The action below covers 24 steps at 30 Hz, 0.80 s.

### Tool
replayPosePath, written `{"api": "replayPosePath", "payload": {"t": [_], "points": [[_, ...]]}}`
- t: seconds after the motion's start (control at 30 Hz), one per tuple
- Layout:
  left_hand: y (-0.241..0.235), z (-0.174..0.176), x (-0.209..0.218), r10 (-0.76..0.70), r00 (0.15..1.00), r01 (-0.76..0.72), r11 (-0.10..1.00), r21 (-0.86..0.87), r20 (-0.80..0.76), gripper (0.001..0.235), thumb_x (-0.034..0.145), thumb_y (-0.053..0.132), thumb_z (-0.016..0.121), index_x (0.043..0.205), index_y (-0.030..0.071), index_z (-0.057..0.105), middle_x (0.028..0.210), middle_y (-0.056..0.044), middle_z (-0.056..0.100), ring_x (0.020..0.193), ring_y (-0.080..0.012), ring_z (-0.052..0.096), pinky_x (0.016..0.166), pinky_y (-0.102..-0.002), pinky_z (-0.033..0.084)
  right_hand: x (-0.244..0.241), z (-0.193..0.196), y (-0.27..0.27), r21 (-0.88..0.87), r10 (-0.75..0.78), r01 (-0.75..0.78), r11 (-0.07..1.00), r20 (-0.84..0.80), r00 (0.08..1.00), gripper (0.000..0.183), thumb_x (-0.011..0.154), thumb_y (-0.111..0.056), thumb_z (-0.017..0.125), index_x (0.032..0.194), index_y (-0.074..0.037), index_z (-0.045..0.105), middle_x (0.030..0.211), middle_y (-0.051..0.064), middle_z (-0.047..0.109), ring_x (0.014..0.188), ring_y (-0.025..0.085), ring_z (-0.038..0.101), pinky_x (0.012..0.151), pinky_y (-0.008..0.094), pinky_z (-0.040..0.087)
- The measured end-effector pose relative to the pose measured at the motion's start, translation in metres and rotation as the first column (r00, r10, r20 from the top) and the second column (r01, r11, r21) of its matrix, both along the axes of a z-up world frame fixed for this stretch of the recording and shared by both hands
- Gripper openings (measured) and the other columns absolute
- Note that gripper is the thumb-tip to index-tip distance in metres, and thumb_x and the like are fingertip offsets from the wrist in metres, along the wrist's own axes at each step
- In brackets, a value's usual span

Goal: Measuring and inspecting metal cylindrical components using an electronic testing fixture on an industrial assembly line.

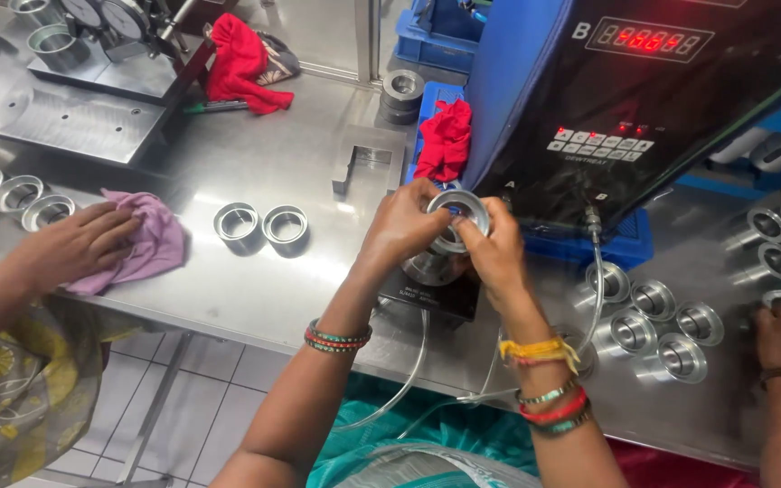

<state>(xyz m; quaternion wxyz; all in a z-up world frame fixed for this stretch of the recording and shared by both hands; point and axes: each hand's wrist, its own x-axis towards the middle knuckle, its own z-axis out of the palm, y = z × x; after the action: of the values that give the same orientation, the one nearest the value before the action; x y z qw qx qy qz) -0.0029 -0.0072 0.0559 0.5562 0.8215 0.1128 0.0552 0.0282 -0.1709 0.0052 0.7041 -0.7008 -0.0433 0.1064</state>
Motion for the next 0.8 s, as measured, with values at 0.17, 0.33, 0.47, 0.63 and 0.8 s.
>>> {"api": "replayPosePath", "payload": {"t": [0.17,0.33,0.47,0.63,0.8], "points": [[0.008,-0.027,0.004,-0.026,0.994,0.028,0.999,-0.015,0.103,0.030,0.072,0.024,0.070,0.094,0.003,0.073,0.090,-0.013,0.078,0.088,-0.0233,0.077,0.081,-0.035,0.057,-0.037,0.046,-0.008,-0.397,0.286,0.068,0.915,0.761,0.583,0.078,0.086,-0.022,0.084,0.148,0.003,0.046,0.138,0.023,0.053,0.124,0.036,0.058,0.103,0.045,0.049],[0.009,-0.021,-0.020,-0.058,0.989,0.052,0.998,0.042,0.136,0.037,0.080,0.035,0.074,0.102,0.005,0.075,0.088,-0.014,0.076,0.087,-0.0281,0.077,0.079,-0.039,0.058,-0.044,0.028,0.011,-0.466,0.274,0.134,0.874,0.703,0.656,0.092,0.071,-0.020,0.092,0.150,-0.007,0.047,0.137,0.018,0.058,0.125,0.035,0.062,0.103,0.042,0.052],[0.031,-0.041,-0.024,0.015,0.866,-0.167,0.951,0.261,0.500,0.044,0.088,0.041,0.079,0.110,0.003,0.074,0.109,-0.018,0.071,0.098,-0.0352,0.071,0.083,-0.043,0.055,-0.041,0.024,0.022,-0.470,0.193,0.159,0.868,0.614,0.765,0.102,0.071,-0.025,0.094,0.154,-0.008,0.038,0.139,0.019,0.058,0.125,0.035,0.062,0.102,0.042,0.052],[0.050,-0.052,-0.032,0.053,0.936,-0.119,0.978,0.172,0.348,0.038,0.090,0.035,0.075,0.115,0.006,0.073,0.114,-0.013,0.072,0.085,-0.0258,0.071,0.078,-0.039,0.057,-0.034,0.015,0.025,-0.469,0.201,0.165,0.868,0.634,0.746,0.108,0.070,-0.024,0.094,0.156,-0.004,0.030,0.147,0.027,0.050,0.133,0.041,0.054,0.107,0.045,0.048],[0.034,-0.041,-0.039,0.077,0.974,-0.086,0.996,0.031,0.213,0.034,0.089,0.030,0.071,0.113,0.006,0.071,0.115,-0.010,0.072,0.065,-0.0183,0.069,0.064,-0.036,0.057,-0.034,0.002,0.023,-0.525,0.244,0.162,0.836,0.619,0.747,0.108,0.075,-0.025,0.091,0.158,-0.001,0.026,0.144,0.029,0.049,0.133,0.045,0.051,0.108,0.047,0.045]]}}
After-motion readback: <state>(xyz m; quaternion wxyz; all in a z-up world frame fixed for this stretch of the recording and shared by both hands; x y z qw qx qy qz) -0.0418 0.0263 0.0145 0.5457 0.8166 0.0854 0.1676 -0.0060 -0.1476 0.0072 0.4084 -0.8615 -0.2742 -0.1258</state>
